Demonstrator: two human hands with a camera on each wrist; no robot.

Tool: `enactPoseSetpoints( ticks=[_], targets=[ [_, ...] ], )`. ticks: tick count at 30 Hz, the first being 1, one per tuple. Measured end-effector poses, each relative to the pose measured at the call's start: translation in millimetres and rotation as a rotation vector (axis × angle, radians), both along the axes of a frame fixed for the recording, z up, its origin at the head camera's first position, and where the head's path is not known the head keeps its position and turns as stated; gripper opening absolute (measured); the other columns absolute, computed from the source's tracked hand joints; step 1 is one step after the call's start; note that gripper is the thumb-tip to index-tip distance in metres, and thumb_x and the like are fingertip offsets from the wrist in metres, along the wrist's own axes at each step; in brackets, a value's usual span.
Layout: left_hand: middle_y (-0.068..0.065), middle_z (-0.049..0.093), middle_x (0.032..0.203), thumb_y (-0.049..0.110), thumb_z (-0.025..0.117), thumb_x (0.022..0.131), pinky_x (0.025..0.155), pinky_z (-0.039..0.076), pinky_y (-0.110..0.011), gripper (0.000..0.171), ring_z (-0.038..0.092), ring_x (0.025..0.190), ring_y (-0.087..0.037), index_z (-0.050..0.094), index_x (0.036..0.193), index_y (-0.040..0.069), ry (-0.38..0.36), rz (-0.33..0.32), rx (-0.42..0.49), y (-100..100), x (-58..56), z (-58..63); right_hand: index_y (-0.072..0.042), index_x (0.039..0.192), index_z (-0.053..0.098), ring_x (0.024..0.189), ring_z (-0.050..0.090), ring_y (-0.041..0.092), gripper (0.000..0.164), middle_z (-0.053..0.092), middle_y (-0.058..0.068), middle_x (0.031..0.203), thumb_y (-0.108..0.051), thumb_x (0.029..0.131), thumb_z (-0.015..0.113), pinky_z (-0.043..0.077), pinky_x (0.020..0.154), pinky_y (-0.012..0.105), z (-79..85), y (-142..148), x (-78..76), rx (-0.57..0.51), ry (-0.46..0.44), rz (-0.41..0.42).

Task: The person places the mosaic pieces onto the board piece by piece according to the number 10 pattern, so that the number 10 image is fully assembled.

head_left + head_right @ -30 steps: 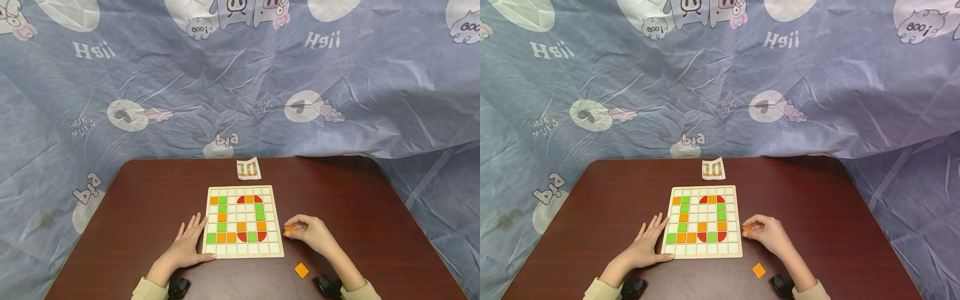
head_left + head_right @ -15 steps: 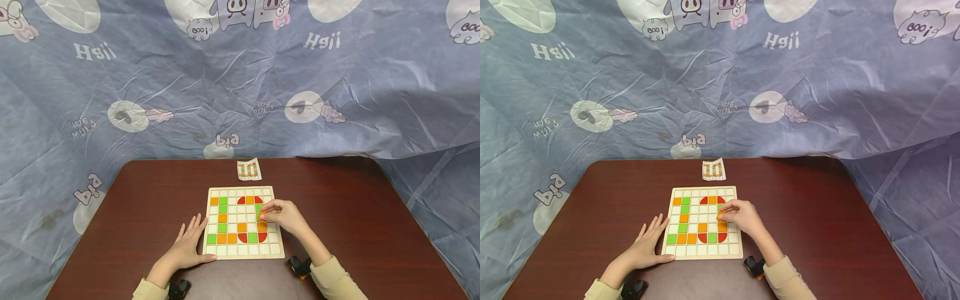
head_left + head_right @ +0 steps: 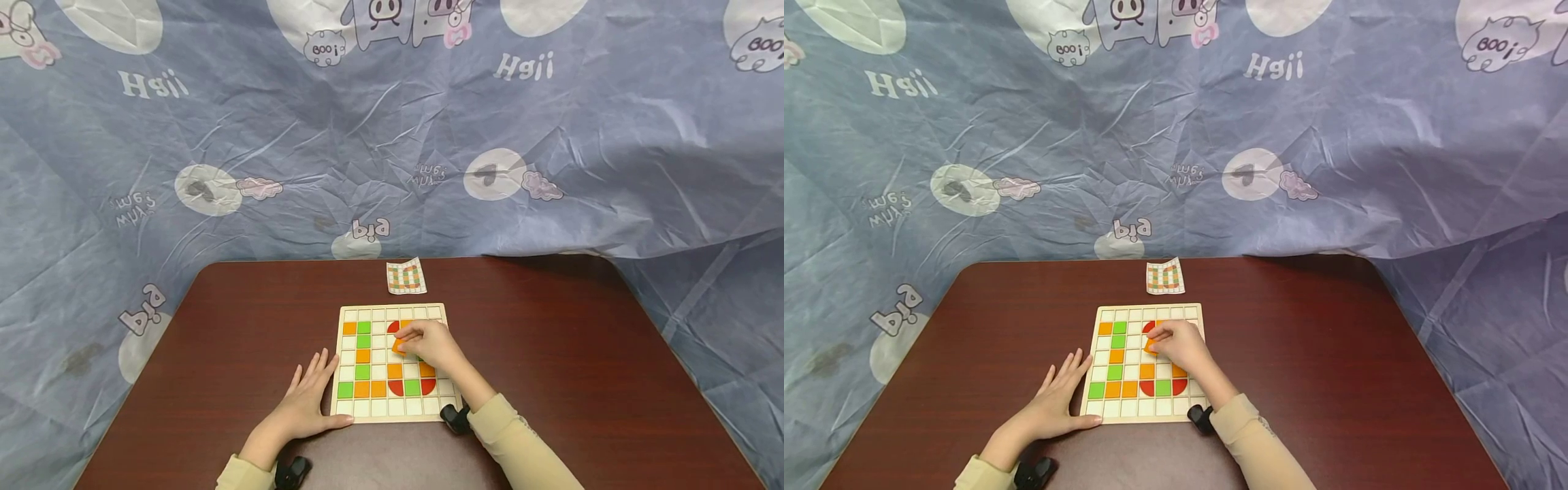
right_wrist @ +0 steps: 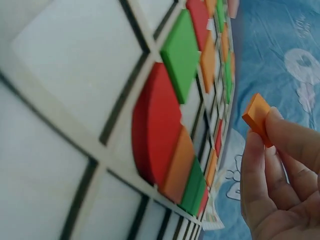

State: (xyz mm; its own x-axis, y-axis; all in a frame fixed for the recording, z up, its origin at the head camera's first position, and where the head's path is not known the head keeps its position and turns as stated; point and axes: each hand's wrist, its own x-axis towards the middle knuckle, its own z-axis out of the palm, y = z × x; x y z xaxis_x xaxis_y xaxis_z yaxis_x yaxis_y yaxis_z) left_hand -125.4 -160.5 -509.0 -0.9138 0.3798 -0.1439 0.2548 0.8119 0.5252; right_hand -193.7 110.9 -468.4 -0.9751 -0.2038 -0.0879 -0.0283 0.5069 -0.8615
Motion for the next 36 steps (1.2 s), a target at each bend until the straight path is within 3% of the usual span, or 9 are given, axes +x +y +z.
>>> enactPoseSetpoints(
  ticks=[13, 24, 32, 36],
  targets=[
    [-0.019, 0.013, 0.165, 0.062, 0.076, 0.074, 0.12, 0.006, -0.062, 0.113, 0.01, 0.153, -0.037, 0.022, 0.158, 0.008, 0.0, -0.002, 0.008, -0.7, 0.0, 1.1, -0.011, 0.088, 0.078, 0.071, 0.063, 0.007, 0.01, 0.074, -0.003, 0.079, -0.007, 0.079, 0.08, 0.051, 0.07, 0.026, -7.7, -14.2, -6.8, 0.174, 0.031, 0.041],
    [-0.025, 0.017, 0.162, 0.065, 0.075, 0.073, 0.118, 0.005, -0.066, 0.113, 0.013, 0.151, -0.042, 0.024, 0.157, 0.008, 0.066, -0.018, 0.127, -3.7, 2.8, -6.9, -0.014, 0.086, 0.079, 0.079, 0.061, 0.011, 0.008, 0.074, -0.003, 0.082, -0.007, 0.081, 0.079, 0.051, 0.073, 0.028, -8.7, -17.5, -6.1, 0.283, 0.071, 0.089],
    [-0.021, 0.015, 0.164, 0.062, 0.077, 0.073, 0.118, 0.007, -0.064, 0.113, 0.013, 0.152, -0.04, 0.023, 0.157, 0.008, 0.031, -0.004, 0.057, -2.2, 1.3, -3.4, -0.009, 0.078, 0.076, 0.077, 0.055, 0.013, 0.006, 0.065, 0.001, 0.079, -0.005, 0.079, 0.08, 0.049, 0.071, 0.028, -9.2, -19.2, -3.8, 0.339, 0.129, 0.098],
    [-0.02, 0.015, 0.164, 0.061, 0.077, 0.073, 0.119, 0.007, -0.063, 0.114, 0.013, 0.152, -0.039, 0.023, 0.157, 0.008, 0.024, -0.002, 0.034, -1.6, 1.5, -2.5, -0.009, 0.081, 0.076, 0.075, 0.056, 0.011, 0.005, 0.066, 0.0, 0.08, -0.007, 0.079, 0.08, 0.049, 0.069, 0.026, -7.3, -16.7, -3.0, 0.323, 0.122, 0.093]
  ],
)
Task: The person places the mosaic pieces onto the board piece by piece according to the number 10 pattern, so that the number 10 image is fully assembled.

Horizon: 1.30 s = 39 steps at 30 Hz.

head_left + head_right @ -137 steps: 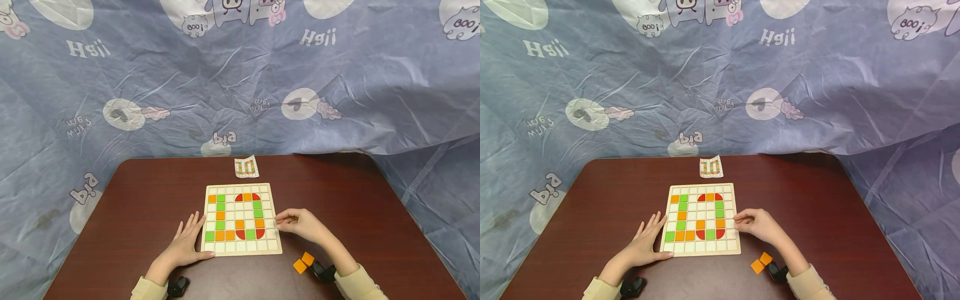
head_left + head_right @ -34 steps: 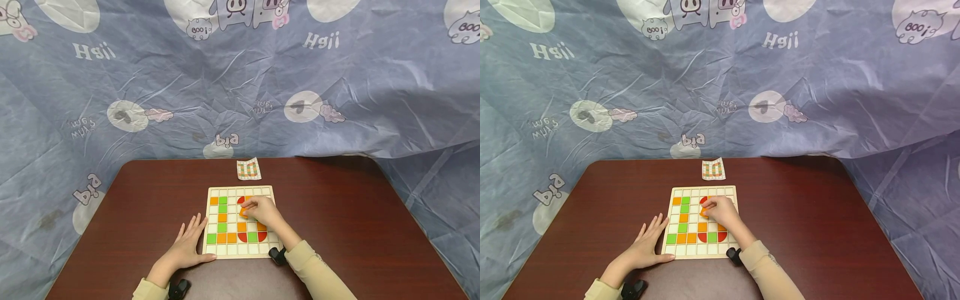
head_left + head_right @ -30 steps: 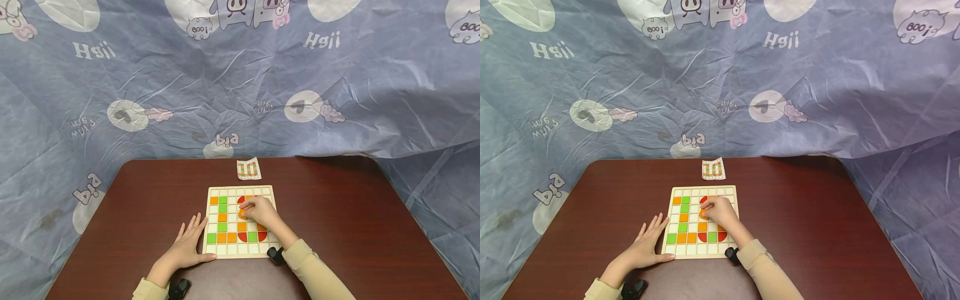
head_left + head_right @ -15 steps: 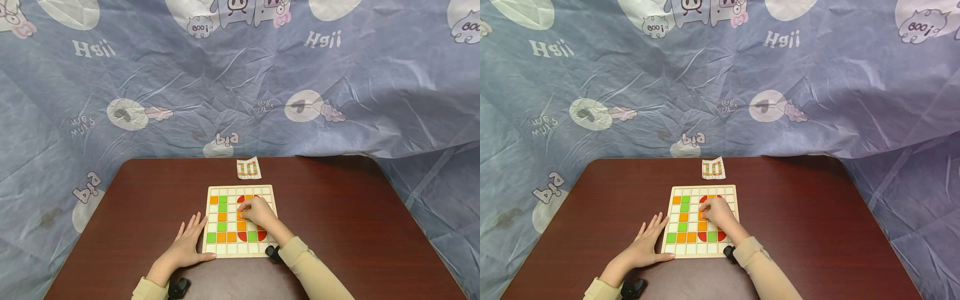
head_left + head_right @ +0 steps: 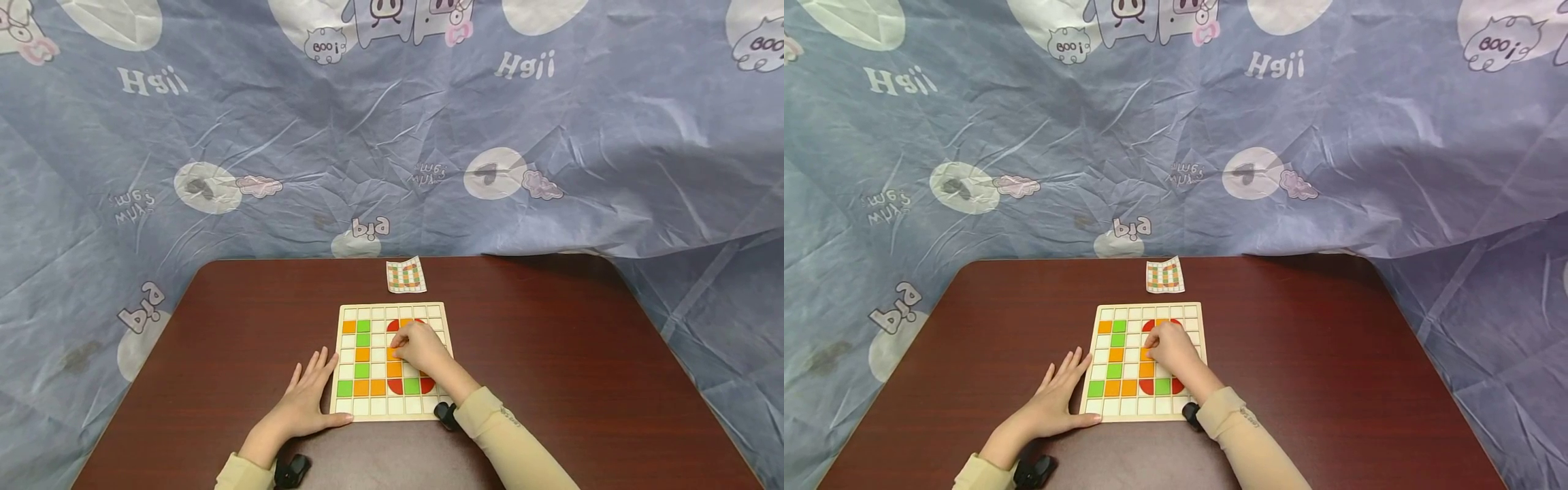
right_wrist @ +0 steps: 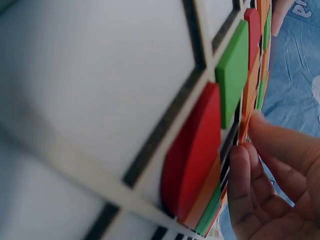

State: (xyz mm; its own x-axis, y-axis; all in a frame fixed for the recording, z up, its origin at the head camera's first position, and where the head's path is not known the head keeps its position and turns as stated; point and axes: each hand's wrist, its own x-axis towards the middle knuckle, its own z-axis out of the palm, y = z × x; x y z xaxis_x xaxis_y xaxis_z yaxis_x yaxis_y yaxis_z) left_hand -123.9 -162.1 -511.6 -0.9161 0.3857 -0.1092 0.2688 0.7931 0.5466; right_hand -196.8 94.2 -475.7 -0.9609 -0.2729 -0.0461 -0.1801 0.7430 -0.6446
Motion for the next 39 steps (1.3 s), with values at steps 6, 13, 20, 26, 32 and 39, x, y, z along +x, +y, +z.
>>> enactPoseSetpoints(
  ticks=[6, 13, 20, 26, 32, 39],
  targets=[
    [-0.022, 0.015, 0.163, 0.059, 0.078, 0.073, 0.119, 0.008, -0.063, 0.112, 0.013, 0.152, -0.04, 0.024, 0.156, 0.005, 0.003, -0.008, -0.009, 0.6, -1.8, 3.5, -0.009, 0.088, 0.076, 0.07, 0.059, 0.008, 0.006, 0.07, -0.002, 0.079, -0.012, 0.083, 0.077, 0.049, 0.066, 0.025, 11.1, 15.4, 1.4, -0.126, -0.07, -0.066],
    [-0.021, 0.015, 0.164, 0.061, 0.077, 0.074, 0.119, 0.007, -0.063, 0.113, 0.012, 0.152, -0.039, 0.023, 0.157, 0.006, 0.007, -0.013, -0.006, -0.2, -4.1, 3.2, -0.006, 0.1, 0.076, 0.076, 0.064, 0.01, 0.016, 0.074, 0.001, 0.088, -0.015, 0.088, 0.073, 0.051, 0.068, 0.025, 21.4, 56.7, 9.5, -0.238, -0.138, -0.105],
    [-0.022, 0.018, 0.163, 0.063, 0.077, 0.071, 0.119, 0.006, -0.062, 0.114, 0.015, 0.151, -0.041, 0.026, 0.156, 0.007, 0.047, -0.001, 0.052, -2.1, 0.1, -5.7, 0.0, 0.107, 0.072, 0.081, 0.065, 0.013, 0.025, 0.073, 0.006, 0.095, -0.017, 0.089, 0.072, 0.054, 0.069, 0.021, 19.9, 102.1, 33.2, -0.292, -0.153, -0.004],
    [-0.014, 0.01, 0.165, 0.063, 0.077, 0.072, 0.121, 0.002, -0.059, 0.115, 0.008, 0.154, -0.033, 0.02, 0.159, 0.013, -0.005, 0.012, 0.008, -2.0, -1.8, -9.0, 0.0, 0.109, 0.071, 0.084, 0.067, 0.013, 0.028, 0.073, 0.008, 0.098, -0.019, 0.089, 0.073, 0.055, 0.071, 0.02, 12.9, 129.0, 58.2, -0.32, -0.21, 0.074],
    [-0.009, 0.007, 0.166, 0.065, 0.076, 0.072, 0.121, 0.003, -0.058, 0.116, 0.005, 0.155, -0.028, 0.017, 0.159, 0.018, -0.013, 0.013, -0.004, -2.5, -4.2, -14.8, -0.002, 0.111, 0.07, 0.087, 0.068, 0.007, 0.029, 0.073, 0.013, 0.106, -0.018, 0.087, 0.075, 0.055, 0.075, 0.019, -0.1, 153.7, 79.4, -0.345, -0.272, 0.154],
    [-0.011, 0.01, 0.166, 0.065, 0.077, 0.071, 0.121, 0.005, -0.059, 0.116, 0.008, 0.154, -0.03, 0.019, 0.159, 0.015, 0.001, 0.016, -0.007, -1.1, -2.2, -12.4, -0.006, 0.111, 0.07, 0.088, 0.063, 0.01, 0.03, 0.072, 0.011, 0.106, -0.018, 0.084, 0.078, 0.054, 0.073, 0.02, -2.6, 164.0, 97.3, -0.347, -0.323, 0.186]
  ],
)
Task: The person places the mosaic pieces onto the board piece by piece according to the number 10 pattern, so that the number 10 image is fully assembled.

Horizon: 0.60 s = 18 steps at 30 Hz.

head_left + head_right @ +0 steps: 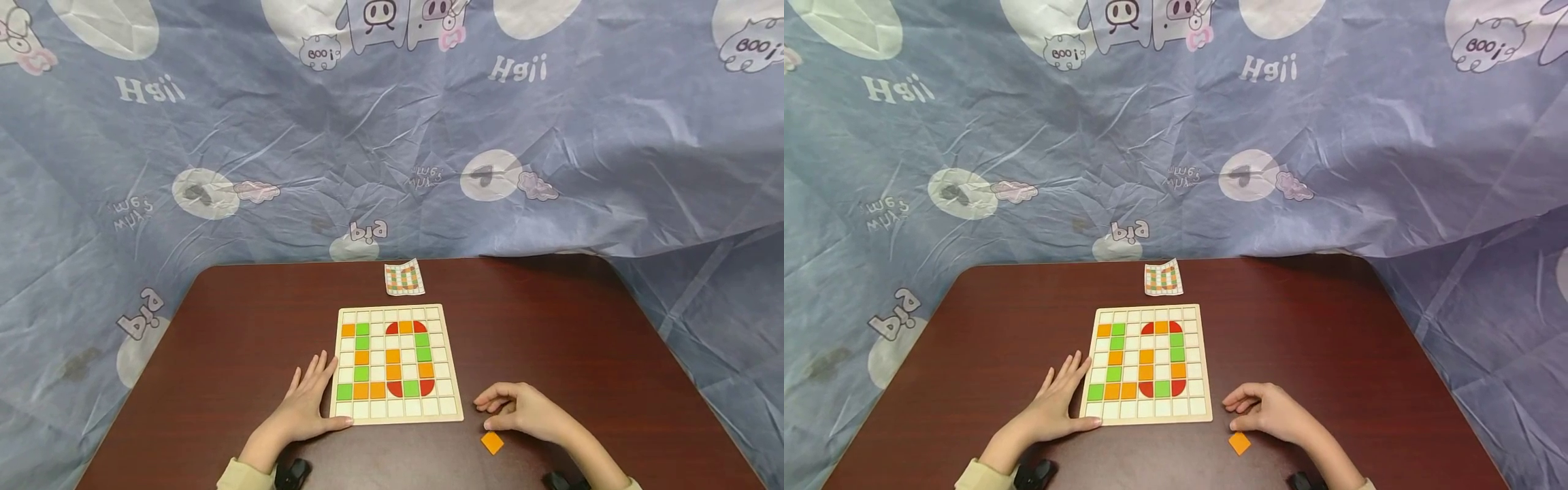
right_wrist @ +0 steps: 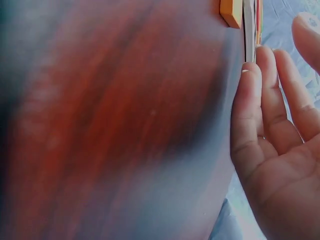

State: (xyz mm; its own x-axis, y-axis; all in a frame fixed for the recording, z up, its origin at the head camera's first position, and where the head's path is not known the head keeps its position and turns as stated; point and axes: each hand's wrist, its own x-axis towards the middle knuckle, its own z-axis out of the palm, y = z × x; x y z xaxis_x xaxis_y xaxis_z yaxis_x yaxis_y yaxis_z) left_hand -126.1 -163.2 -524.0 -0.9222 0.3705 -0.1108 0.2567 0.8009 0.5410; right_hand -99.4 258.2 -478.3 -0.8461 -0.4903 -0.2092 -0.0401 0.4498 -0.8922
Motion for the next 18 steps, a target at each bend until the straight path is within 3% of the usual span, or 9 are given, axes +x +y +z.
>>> enactPoseSetpoints(
  ticks=[4, 8, 12, 18],
  targets=[
    [-0.017, 0.013, 0.165, 0.065, 0.076, 0.072, 0.119, 0.006, -0.063, 0.116, 0.01, 0.153, -0.036, 0.02, 0.158, 0.011, 0.017, -0.016, 0.019, 0.2, 1.9, 4.5, -0.012, 0.106, 0.072, 0.087, 0.058, 0.007, 0.03, 0.069, 0.002, 0.103, -0.023, 0.08, 0.081, 0.052, 0.072, 0.02, -1.6, 0.7, 8.1, 0.064, 0.061, 0.032],
    [-0.024, 0.017, 0.162, 0.062, 0.078, 0.072, 0.116, 0.007, -0.067, 0.114, 0.014, 0.15, -0.044, 0.024, 0.157, 0.007, 0.041, -0.032, 0.072, 0.1, 3.3, 6.2, -0.018, 0.102, 0.072, 0.085, 0.053, 0.004, 0.031, 0.066, -0.006, 0.099, -0.028, 0.076, 0.084, 0.05, 0.071, 0.02, -5.4, 1.0, 15.2, 0.108, 0.184, 0.086],
    [-0.023, 0.016, 0.163, 0.063, 0.077, 0.072, 0.117, 0.007, -0.066, 0.115, 0.013, 0.151, -0.042, 0.024, 0.157, 0.008, 0.044, -0.029, 0.066, -0.4, 2.7, 3.6, -0.021, 0.102, 0.069, 0.084, 0.05, 0.003, 0.033, 0.062, -0.008, 0.098, -0.025, 0.074, 0.085, 0.049, 0.07, 0.019, -8.7, 0.7, 19.4, 0.112, 0.284, 0.127],
    [-0.016, 0.015, 0.165, 0.063, 0.078, 0.07, 0.119, 0.008, -0.062, 0.115, 0.013, 0.152, -0.037, 0.023, 0.158, 0.011, 0.037, -0.002, 0.022, -0.4, 0.7, -2.6, -0.022, 0.097, 0.066, 0.08, 0.049, 0.001, 0.034, 0.057, -0.008, 0.093, -0.015, 0.071, 0.086, 0.048, 0.067, 0.019, -10.2, -1.5, 22.5, 0.127, 0.309, 0.106]
  ],
)
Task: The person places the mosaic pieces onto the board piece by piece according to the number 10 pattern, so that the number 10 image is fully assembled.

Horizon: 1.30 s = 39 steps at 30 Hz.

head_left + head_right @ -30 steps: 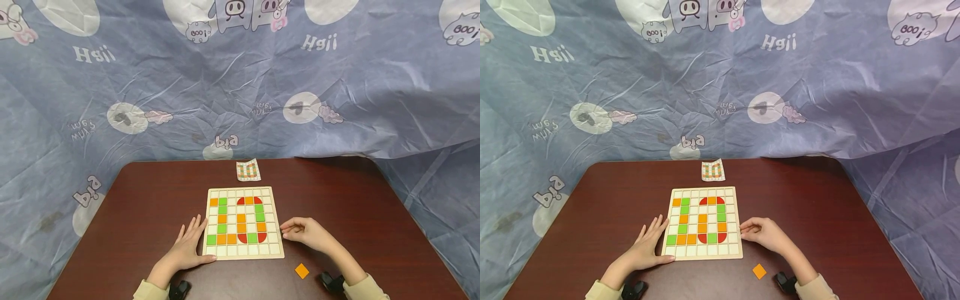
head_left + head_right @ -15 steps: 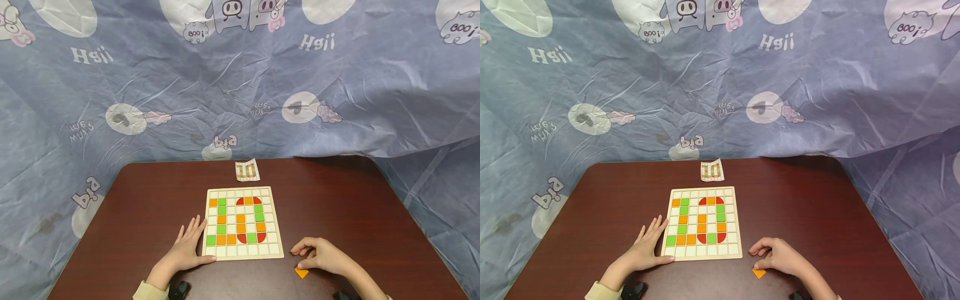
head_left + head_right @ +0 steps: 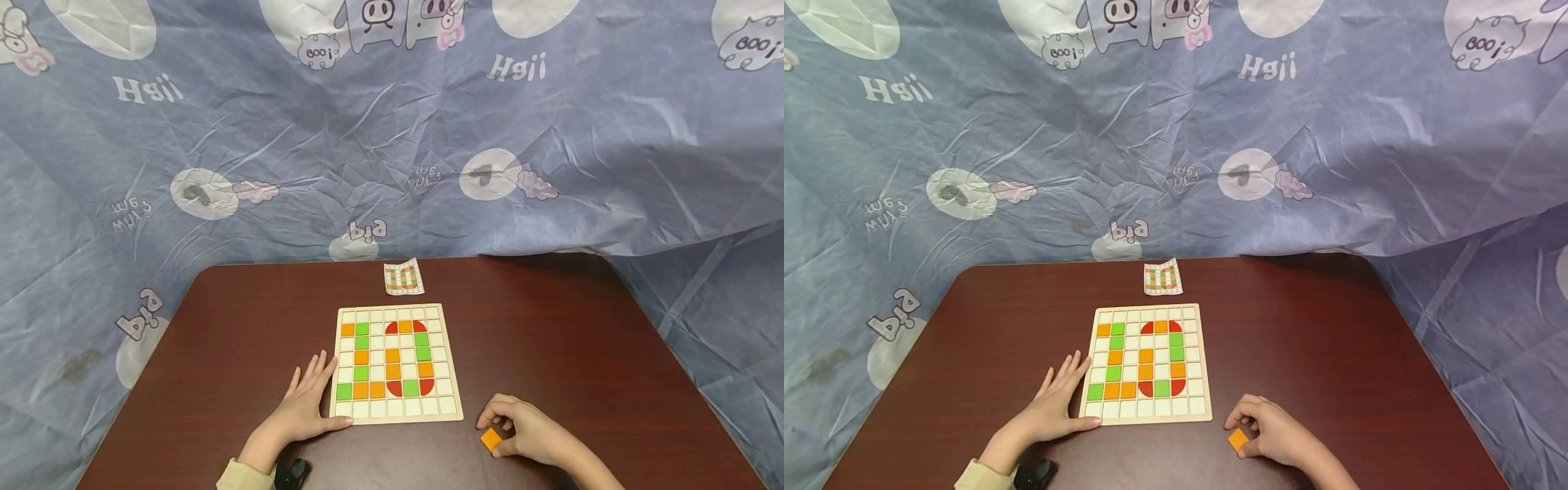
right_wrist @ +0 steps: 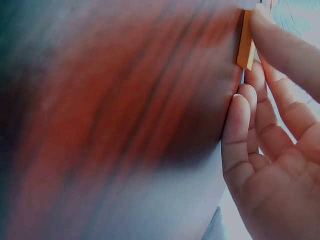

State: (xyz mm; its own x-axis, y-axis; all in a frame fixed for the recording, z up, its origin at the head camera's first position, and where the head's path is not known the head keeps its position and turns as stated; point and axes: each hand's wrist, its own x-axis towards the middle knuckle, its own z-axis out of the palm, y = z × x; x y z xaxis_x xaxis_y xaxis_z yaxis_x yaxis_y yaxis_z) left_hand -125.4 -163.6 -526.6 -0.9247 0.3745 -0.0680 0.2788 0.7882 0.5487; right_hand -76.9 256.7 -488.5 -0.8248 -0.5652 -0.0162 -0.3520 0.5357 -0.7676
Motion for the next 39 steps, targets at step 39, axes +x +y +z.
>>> enactPoseSetpoints(
  ticks=[39],
  targets=[
    [-0.016, 0.015, 0.165, 0.065, 0.077, 0.07, 0.119, 0.006, -0.062, 0.117, 0.011, 0.153, -0.035, 0.022, 0.158, 0.012, 0.008, -0.011, 0.02, -2.2, -0.5, -1.4, -0.005, 0.093, 0.069, 0.076, 0.063, 0.006, 0.021, 0.07, 0.005, 0.087, -0.013, 0.079, 0.082, 0.054, 0.068, 0.019, 34.4, -66.2, -59.7, -0.133, -0.141, -0.203]
  ],
)
